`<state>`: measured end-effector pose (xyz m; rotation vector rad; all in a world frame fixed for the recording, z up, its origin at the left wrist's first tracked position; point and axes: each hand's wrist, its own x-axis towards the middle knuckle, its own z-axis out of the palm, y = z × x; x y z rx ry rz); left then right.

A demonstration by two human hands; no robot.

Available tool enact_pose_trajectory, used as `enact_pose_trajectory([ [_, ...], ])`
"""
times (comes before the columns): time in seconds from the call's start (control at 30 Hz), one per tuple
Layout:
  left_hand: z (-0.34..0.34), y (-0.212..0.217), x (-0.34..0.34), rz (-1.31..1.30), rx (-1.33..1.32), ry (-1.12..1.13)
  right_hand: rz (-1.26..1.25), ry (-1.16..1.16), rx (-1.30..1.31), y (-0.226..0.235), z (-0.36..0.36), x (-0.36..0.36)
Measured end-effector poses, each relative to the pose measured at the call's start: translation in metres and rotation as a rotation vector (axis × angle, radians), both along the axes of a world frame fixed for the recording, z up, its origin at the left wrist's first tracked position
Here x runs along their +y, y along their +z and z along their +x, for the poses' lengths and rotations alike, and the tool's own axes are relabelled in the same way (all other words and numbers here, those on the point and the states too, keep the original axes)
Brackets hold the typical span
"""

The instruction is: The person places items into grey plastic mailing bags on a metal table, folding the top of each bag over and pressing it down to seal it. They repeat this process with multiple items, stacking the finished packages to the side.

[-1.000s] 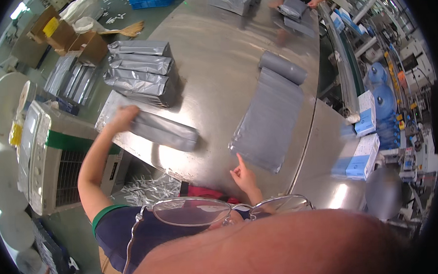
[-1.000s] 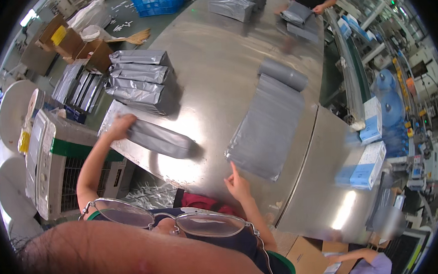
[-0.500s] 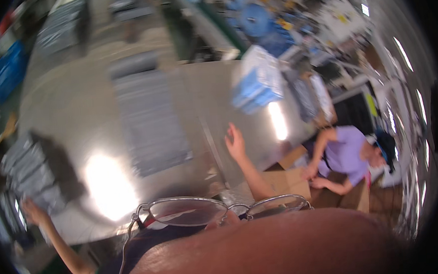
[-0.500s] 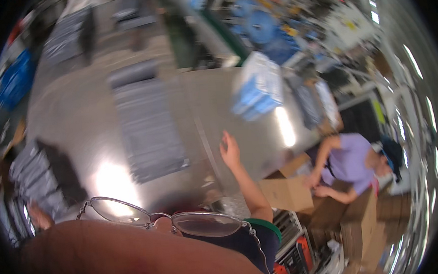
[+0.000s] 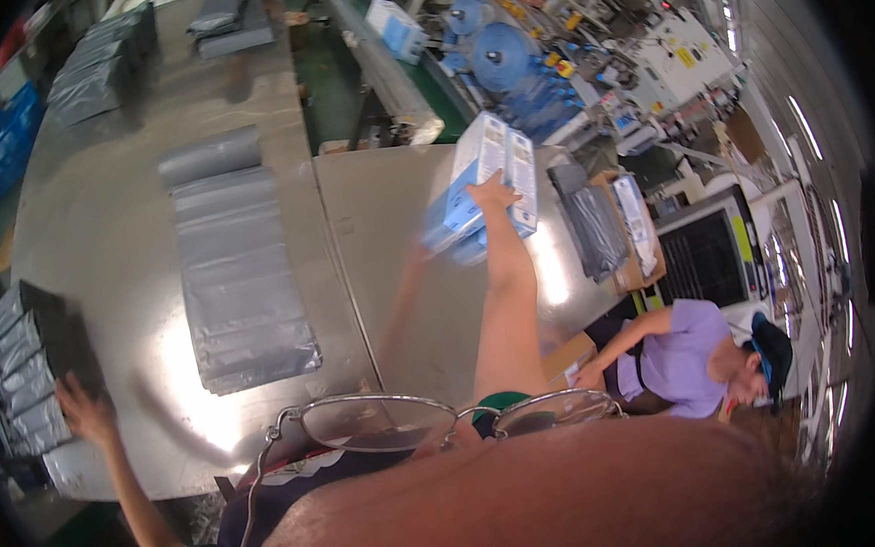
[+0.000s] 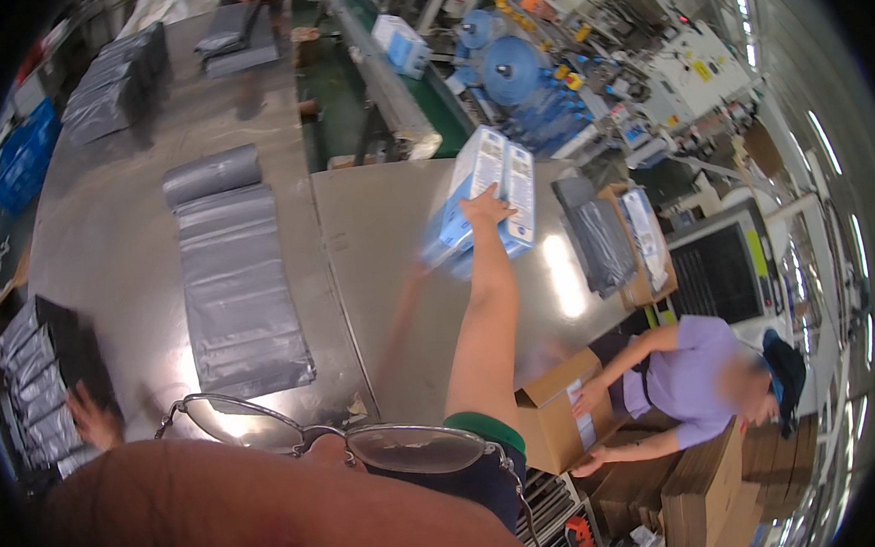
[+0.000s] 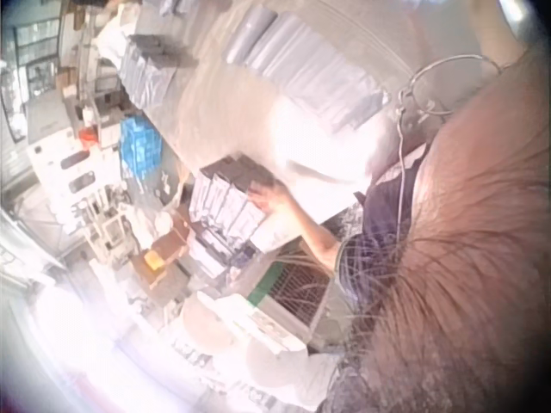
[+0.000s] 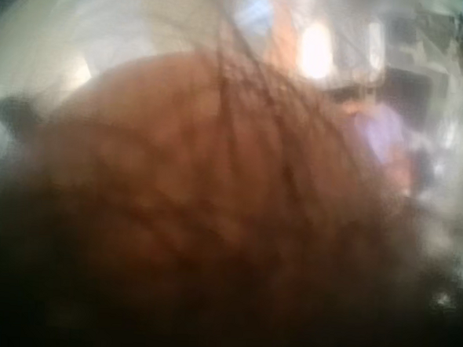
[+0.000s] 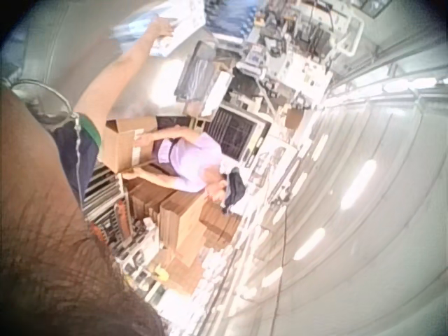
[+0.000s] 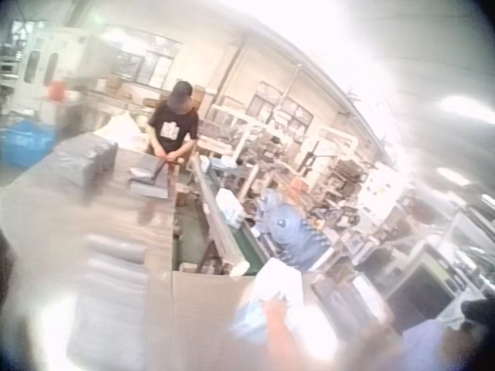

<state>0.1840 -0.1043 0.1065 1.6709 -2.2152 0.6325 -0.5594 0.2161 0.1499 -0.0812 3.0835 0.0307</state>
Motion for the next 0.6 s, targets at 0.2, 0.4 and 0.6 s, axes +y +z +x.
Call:
enact_pose_trajectory([
  [0.2,-0.091,-0.014,0.065,0.444,0.25,-0.647,-0.493,0.51,0.049,-0.023,0.015,0.026],
  [0.4,-0.122,-0.032,0.055,0.506,0.588,-0.506,-0.578,1.095,-0.28,0.094,0.217,-0.03],
  [0.6,-0.159,-0.053,0.055,0.626,0.564,-0.801,-0.325,1.946,0.301,-0.01,0.317,-0.027],
])
